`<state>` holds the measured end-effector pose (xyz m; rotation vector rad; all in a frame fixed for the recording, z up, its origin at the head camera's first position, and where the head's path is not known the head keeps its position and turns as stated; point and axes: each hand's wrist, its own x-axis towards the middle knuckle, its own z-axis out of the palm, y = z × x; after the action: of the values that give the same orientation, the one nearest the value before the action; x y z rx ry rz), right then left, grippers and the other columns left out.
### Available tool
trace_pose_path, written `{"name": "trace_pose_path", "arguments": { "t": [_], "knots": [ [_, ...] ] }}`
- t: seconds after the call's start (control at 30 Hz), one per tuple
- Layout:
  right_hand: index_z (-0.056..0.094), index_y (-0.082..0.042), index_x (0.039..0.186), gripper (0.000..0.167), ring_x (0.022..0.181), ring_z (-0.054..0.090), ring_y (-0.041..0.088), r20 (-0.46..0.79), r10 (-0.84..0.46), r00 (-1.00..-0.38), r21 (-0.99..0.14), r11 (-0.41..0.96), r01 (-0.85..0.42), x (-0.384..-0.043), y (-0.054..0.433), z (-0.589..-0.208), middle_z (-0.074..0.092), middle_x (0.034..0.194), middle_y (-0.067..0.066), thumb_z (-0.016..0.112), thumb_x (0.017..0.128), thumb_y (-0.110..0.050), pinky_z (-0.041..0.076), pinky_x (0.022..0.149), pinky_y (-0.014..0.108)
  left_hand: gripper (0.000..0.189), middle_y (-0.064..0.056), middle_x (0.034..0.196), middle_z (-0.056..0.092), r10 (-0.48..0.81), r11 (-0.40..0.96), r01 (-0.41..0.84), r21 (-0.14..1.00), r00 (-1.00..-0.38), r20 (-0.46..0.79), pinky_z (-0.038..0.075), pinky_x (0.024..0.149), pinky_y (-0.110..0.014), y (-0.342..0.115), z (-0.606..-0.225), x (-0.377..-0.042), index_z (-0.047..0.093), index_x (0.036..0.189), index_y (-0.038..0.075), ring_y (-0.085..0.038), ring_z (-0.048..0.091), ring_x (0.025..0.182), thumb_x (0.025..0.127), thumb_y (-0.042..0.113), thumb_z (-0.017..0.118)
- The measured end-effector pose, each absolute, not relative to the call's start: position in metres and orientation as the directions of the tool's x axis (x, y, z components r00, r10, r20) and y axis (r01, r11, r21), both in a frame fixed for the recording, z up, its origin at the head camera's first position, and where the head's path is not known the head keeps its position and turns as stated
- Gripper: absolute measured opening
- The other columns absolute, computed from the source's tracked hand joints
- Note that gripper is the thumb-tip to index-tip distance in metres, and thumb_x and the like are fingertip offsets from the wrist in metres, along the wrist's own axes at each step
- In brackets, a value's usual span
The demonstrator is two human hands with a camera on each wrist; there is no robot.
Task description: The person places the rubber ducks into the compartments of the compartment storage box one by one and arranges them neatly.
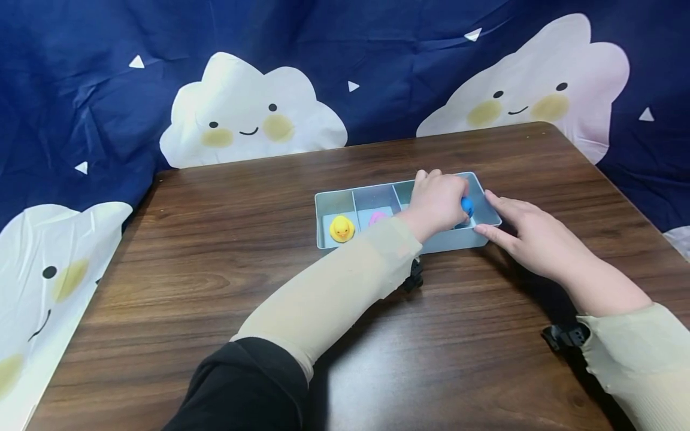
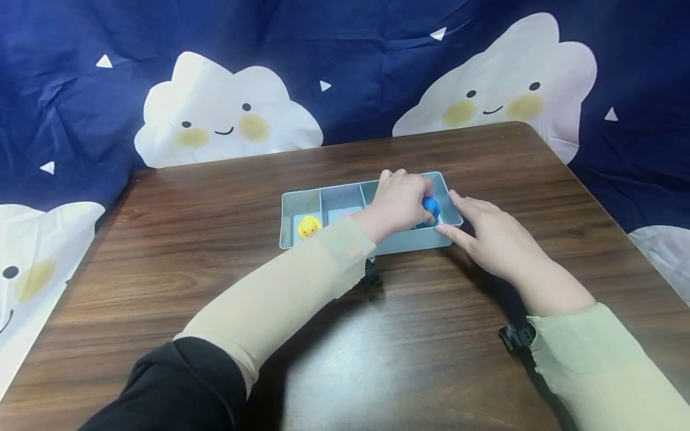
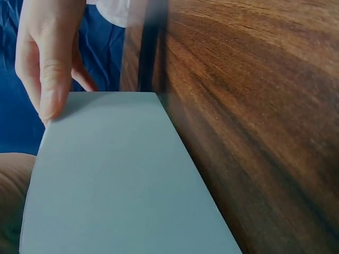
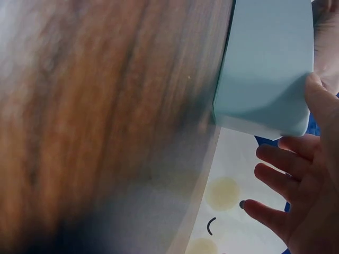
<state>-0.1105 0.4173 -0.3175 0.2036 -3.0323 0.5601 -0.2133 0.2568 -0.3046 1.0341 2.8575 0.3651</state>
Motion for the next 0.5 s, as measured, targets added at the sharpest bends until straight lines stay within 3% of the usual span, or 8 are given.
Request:
{"name": "trace_pose_path", "arguments": {
  "t": [0.17, 0.5],
  "knots": [
    [0.031, -0.006, 0.154, 0.075, 0.136, 0.032, 0.047, 0.069, -0.119, -0.991, -0.350, 0.927, -0.135, -0.1105, 0.4169, -0.3172, 0.037, 0.149, 0.028, 0.056, 0.098, -0.048, 0.028, 0.101, 0.066, 0.021, 0.020, 0.083, 0.059, 0.630, 0.754, 0.615, 0.232, -0.777, 0.011, 0.023, 0.082, -0.031, 0.2580, -0.3069, -0.2133, 0.066, 0.098, 0.031, -0.011, 0.041, 0.085, 0.085, 0.044, 0.076],
    [0.033, -0.005, 0.153, 0.074, 0.135, 0.034, 0.047, 0.083, -0.121, -0.989, -0.351, 0.926, -0.142, -0.1110, 0.4170, -0.3178, 0.039, 0.148, 0.028, 0.058, 0.098, -0.047, 0.028, 0.101, 0.065, 0.012, 0.017, 0.076, 0.058, 0.623, 0.770, 0.614, 0.173, -0.782, 0.008, 0.022, 0.083, -0.031, 0.2615, -0.3069, -0.2127, 0.062, 0.085, 0.031, -0.012, 0.040, 0.084, 0.090, 0.039, 0.070]
  ]
}}
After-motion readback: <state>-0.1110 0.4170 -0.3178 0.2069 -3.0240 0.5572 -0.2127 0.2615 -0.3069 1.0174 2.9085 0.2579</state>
